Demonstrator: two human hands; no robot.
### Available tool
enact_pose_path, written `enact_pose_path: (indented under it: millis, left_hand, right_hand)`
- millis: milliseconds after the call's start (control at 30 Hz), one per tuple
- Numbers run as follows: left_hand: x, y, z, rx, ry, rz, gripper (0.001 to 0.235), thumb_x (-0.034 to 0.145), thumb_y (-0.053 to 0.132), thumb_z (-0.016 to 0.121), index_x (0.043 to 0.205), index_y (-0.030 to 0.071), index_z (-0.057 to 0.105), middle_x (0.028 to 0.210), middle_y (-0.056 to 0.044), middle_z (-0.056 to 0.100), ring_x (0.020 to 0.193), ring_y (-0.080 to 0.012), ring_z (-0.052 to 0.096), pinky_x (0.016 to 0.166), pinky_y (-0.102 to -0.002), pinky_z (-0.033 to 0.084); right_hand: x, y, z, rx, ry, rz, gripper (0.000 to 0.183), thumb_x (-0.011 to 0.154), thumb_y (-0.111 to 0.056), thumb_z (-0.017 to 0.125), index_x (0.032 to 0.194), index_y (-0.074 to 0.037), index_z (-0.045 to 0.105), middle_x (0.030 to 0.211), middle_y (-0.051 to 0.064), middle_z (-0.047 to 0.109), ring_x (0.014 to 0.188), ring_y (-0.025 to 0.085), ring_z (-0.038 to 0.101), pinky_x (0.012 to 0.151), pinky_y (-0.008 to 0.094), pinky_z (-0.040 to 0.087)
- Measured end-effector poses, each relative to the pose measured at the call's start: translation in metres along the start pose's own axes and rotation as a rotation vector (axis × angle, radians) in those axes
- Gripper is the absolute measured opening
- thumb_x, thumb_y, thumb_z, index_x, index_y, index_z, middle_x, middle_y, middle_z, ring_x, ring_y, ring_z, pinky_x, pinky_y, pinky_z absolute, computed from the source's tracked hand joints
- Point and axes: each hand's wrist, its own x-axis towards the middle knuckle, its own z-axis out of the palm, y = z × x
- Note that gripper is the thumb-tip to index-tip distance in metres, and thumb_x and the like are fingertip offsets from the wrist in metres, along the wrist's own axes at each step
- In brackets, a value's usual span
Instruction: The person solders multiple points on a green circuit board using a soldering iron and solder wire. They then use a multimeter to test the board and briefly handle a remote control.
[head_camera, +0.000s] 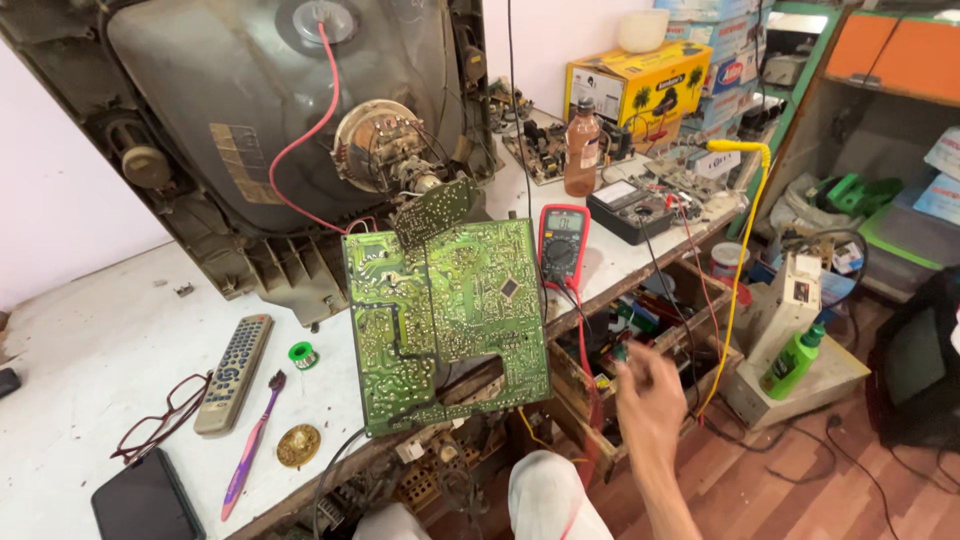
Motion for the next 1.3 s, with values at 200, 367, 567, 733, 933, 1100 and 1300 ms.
enact_pose_path:
  millis: [200,367,567,733,933,1100,1300]
  left_hand:
    - [0.011,0.05,-0.008,-0.12,0.024,0.06,0.009,0.092,0.017,0.068,0.093,0.009,0.069,0.086,-0.009,0.068,0.084,-0.0265,0.066,0.075,-0.039,0.048]
    - [0.039,0.089,-0.014,-0.222,0.077,0.138,0.009,0.094,0.016,0.066,0.094,0.007,0.068,0.087,-0.01,0.068,0.085,-0.0274,0.066,0.077,-0.039,0.049]
    - [0.061,0.145,-0.021,-0.334,0.183,0.244,0.009,0.096,0.014,0.064,0.095,0.005,0.068,0.087,-0.011,0.068,0.087,-0.0285,0.066,0.079,-0.039,0.05]
    - [0.109,0.168,-0.015,-0.434,0.293,0.259,0.01,0.098,0.012,0.062,0.095,0.004,0.068,0.088,-0.012,0.068,0.088,-0.0294,0.066,0.081,-0.039,0.05]
    - [0.208,0.166,0.037,-0.559,0.379,0.103,0.013,0.1,0.01,0.057,0.098,-0.001,0.064,0.118,-0.02,0.065,0.101,-0.0332,0.064,0.092,-0.044,0.051]
    - [0.246,0.155,0.07,-0.53,0.365,-0.095,0.016,0.102,0.011,0.053,0.102,0.0,0.064,0.157,-0.023,0.04,0.099,-0.0398,0.066,0.09,-0.045,0.05]
    - [0.276,0.134,0.089,-0.522,0.362,-0.148,0.01,0.095,0.004,0.055,0.1,0.0,0.063,0.167,-0.027,0.021,0.126,-0.0413,0.06,0.087,-0.046,0.053]
  right_hand:
    - [0.086,-0.044,0.043,-0.167,-0.013,-0.613,0.043,0.082,-0.01,0.079,0.124,-0.005,0.068,0.127,0.019,0.06,0.124,0.04,0.055,0.108,0.047,0.043]
    - [0.147,-0.045,0.077,-0.257,-0.234,-0.68,0.061,0.071,-0.017,0.089,0.125,-0.008,0.063,0.146,0.026,0.039,0.133,0.046,0.043,0.109,0.053,0.039]
    - [0.163,-0.012,0.106,-0.078,-0.311,-0.512,0.067,0.077,-0.017,0.09,0.128,-0.004,0.048,0.132,0.02,0.053,0.125,0.038,0.058,0.096,0.041,0.06]
    - [0.186,0.006,0.114,0.117,-0.477,-0.529,0.054,0.085,-0.004,0.082,0.127,-0.003,0.049,0.123,0.017,0.065,0.112,0.029,0.069,0.085,0.032,0.065]
    - [0.21,0.005,0.112,0.06,-0.624,-0.554,0.042,0.084,0.002,0.08,0.121,-0.001,0.06,0.122,0.011,0.069,0.106,0.019,0.07,0.091,0.034,0.059]
    - [0.209,-0.011,0.1,0.033,-0.626,-0.684,0.044,0.081,-0.007,0.081,0.121,-0.003,0.062,0.123,0.014,0.065,0.111,0.03,0.067,0.093,0.039,0.058]
    - [0.207,-0.03,0.08,-0.181,-0.512,-0.978,0.049,0.075,-0.017,0.086,0.117,-0.004,0.065,0.117,0.019,0.058,0.105,0.038,0.061,0.088,0.045,0.055]
